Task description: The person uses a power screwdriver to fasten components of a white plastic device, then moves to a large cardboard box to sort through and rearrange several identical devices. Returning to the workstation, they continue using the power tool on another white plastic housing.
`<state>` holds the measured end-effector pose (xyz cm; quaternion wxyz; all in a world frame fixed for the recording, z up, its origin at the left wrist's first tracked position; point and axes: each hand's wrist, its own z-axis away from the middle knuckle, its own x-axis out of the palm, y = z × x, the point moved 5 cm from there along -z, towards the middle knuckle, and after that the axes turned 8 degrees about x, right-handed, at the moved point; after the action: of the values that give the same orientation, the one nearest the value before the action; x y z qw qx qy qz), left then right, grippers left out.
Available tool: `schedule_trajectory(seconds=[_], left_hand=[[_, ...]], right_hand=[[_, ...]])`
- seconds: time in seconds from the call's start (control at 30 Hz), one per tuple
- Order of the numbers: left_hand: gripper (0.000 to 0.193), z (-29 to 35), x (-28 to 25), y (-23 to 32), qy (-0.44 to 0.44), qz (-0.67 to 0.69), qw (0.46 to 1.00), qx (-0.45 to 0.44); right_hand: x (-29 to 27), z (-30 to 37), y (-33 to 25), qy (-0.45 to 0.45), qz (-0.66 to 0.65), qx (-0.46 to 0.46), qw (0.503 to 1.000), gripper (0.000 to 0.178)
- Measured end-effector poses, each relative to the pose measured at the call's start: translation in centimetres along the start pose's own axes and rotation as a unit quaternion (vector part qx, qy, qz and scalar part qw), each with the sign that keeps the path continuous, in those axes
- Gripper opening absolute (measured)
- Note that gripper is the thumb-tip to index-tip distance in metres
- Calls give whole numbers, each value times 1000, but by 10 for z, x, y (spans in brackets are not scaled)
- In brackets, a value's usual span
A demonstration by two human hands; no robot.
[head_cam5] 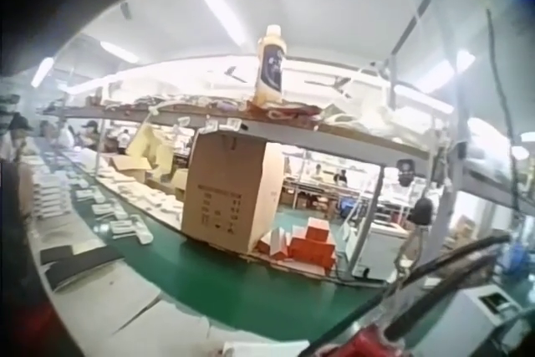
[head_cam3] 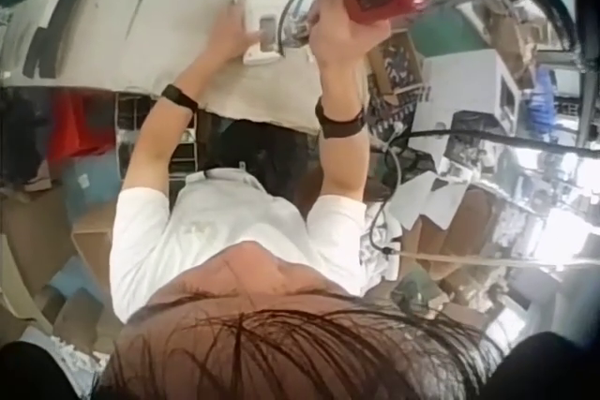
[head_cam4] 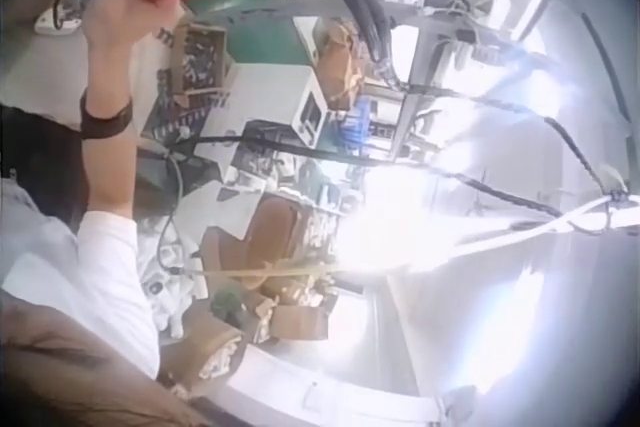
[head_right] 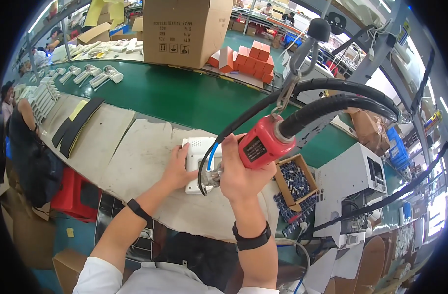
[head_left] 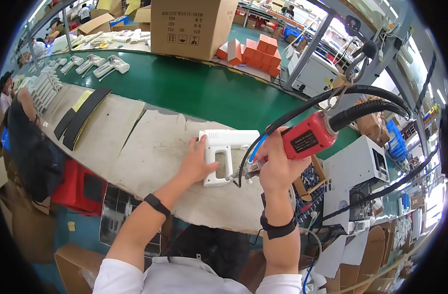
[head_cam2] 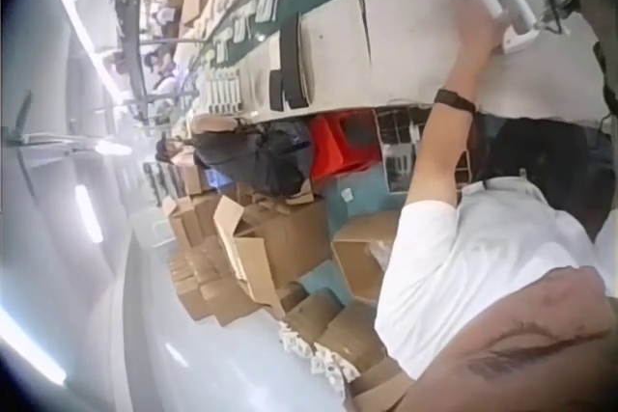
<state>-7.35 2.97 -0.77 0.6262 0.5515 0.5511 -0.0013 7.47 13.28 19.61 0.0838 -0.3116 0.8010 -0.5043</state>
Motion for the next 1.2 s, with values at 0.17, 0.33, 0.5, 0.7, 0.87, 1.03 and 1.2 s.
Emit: schedule_trajectory(seconds=[0.17, 0.33, 0.5, 0.7, 0.87, 1.03, 1.2], left_hand=[[96, 1, 0, 8, 11, 3, 1000, 8], [95, 1, -1, 2, 15, 9, 1000, 10], [94, 0, -3, -1, 52, 18, 998, 44], [92, 1, 3, -3, 45, 6, 998, 35], [90, 1, 5, -9, 31, -3, 999, 13], [75, 5, -5, -2, 98, 98, 979, 150], [34, -26, 19, 19, 125, -194, 941, 247]], right_hand=[[-1, 9, 53, 26, 57, 16, 998, 9], [6, 8, 43, -8, 39, 35, 999, 7], [19, 11, -38, -10, -9, 5, 1000, 2], [47, 24, -9, -100, -25, 1, 995, 4], [55, 27, 7, -82, -38, 40, 995, 6], [63, 35, 34, -61, 18, 142, 988, 9], [60, 32, 39, -111, -66, 113, 985, 8]])
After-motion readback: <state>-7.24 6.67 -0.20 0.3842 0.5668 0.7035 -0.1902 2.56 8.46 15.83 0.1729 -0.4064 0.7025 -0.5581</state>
